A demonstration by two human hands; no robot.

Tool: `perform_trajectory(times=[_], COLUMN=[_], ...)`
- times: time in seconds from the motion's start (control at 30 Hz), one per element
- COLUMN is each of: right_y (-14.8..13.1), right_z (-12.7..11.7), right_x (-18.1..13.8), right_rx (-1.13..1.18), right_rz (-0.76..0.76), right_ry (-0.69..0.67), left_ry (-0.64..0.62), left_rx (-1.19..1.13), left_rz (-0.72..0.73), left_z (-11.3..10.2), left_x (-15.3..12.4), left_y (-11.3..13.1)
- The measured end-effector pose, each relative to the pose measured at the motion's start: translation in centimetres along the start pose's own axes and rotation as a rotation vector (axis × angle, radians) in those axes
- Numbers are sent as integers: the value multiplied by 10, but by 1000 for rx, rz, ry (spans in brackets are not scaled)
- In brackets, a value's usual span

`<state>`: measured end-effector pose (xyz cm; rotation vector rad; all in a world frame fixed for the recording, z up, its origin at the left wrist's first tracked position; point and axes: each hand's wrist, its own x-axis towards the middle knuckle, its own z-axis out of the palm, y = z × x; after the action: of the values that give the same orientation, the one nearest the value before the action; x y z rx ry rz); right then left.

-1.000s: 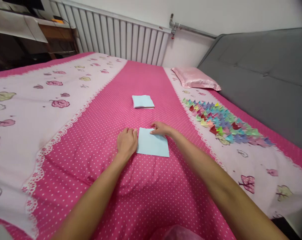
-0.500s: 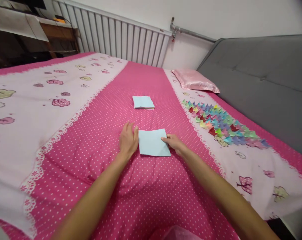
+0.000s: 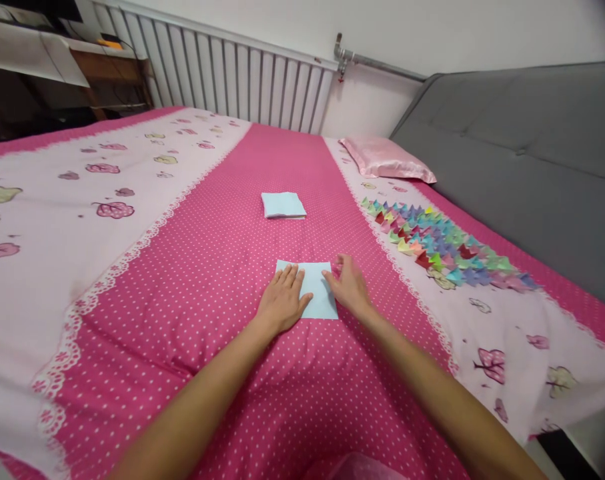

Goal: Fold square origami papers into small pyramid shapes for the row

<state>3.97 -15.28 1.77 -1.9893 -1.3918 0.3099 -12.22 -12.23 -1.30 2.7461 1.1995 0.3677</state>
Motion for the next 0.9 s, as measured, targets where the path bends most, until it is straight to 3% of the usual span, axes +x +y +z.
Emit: perform_trajectory(times=[0.07, 0.2, 0.37, 0.9], right_y=[-15, -34, -22, 16], right_z=[7, 36, 52, 28], right_x=[-6, -17, -15, -13], right_rx=[-56, -72, -142, -335], right_rz=[-165, -388, -372, -268], right_ry=[-7, -253, -394, -336], left_ry=[-11, -50, -62, 16], left_rx=[23, 49, 68, 119], left_rz=[-5, 35, 53, -243], left_z=[1, 0, -1, -4], left_x=[0, -1, 0, -2], left_y=[0, -2, -2, -7])
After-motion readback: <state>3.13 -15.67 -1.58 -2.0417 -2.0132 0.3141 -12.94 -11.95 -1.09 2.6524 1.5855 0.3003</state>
